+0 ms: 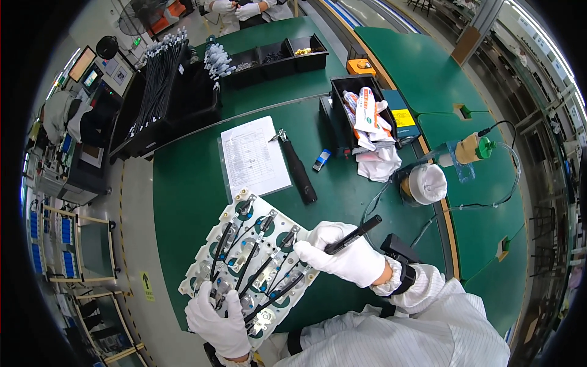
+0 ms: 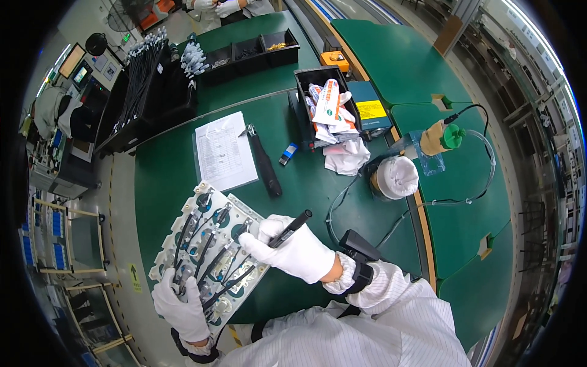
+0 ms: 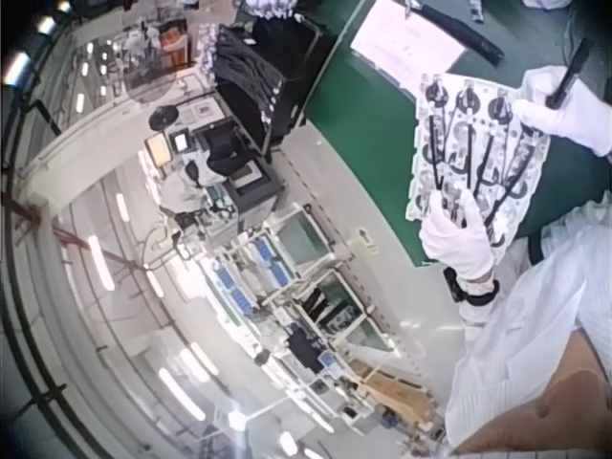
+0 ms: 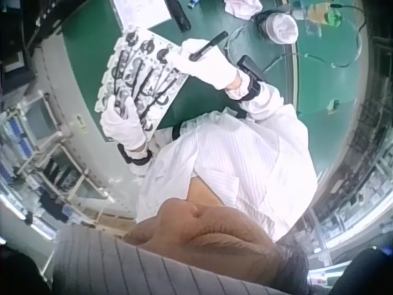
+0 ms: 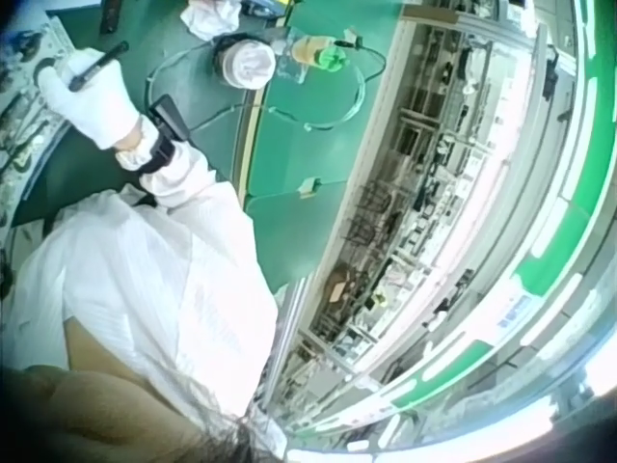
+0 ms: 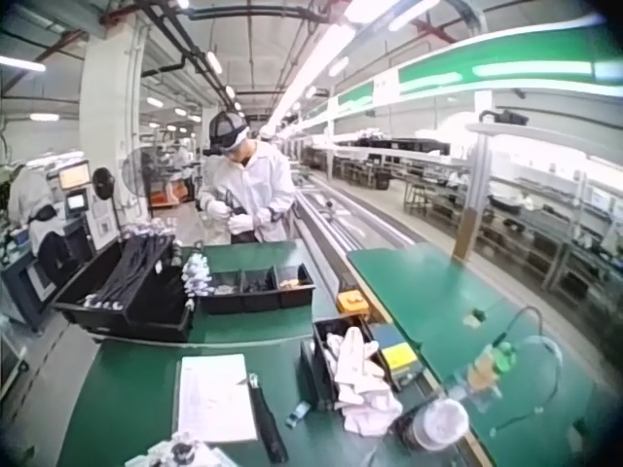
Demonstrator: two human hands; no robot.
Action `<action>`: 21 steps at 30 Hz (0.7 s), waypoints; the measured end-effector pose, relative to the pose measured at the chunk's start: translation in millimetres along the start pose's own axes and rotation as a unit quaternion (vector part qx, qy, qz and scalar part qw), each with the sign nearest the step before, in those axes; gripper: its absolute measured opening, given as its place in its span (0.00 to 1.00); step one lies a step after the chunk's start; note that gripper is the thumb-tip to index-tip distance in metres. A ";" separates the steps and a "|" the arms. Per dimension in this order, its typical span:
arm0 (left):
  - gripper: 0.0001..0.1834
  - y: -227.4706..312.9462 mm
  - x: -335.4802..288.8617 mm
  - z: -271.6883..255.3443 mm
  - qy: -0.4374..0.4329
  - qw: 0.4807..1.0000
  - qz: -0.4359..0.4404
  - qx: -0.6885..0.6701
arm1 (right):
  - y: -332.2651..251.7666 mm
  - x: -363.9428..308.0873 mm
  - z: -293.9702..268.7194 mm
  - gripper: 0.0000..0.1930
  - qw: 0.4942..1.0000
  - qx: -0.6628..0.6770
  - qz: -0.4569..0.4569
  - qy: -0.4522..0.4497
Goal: The person receives a battery pack, marks the top plate with a pen, and tightens a bolt with a torque wrench. They then apply glue to the connections using a dispenser before moving the battery pack to the side.
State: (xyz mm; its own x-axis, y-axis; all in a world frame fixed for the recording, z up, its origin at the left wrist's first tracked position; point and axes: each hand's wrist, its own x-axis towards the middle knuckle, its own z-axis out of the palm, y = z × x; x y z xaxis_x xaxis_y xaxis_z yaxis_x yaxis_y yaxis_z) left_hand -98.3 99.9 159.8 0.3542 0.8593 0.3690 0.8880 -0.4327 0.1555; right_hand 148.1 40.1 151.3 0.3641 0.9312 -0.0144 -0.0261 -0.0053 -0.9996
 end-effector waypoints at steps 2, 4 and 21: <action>0.24 0.5 1.0 0.4 0.003 1.000 0.007 0.000 | -1.2 -0.1 -4.8 0.17 1.000 -0.007 0.013 -0.014; 0.24 0.6 0.9 1.1 0.007 1.000 0.013 0.001 | -1.7 2.2 -10.2 0.17 0.992 0.098 0.081 0.005; 0.18 6.5 1.3 3.0 -0.020 0.999 -0.036 -0.003 | 21.8 16.4 -29.2 0.13 0.949 0.258 0.173 0.047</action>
State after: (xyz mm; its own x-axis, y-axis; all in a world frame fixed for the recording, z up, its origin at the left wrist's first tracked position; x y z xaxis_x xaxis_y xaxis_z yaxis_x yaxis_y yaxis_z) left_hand -91.2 98.9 158.5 0.3019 0.8983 0.3193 0.9095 -0.3717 0.1859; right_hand 180.6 44.6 128.6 0.3309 0.8702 -0.3651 -0.6035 -0.1023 -0.7908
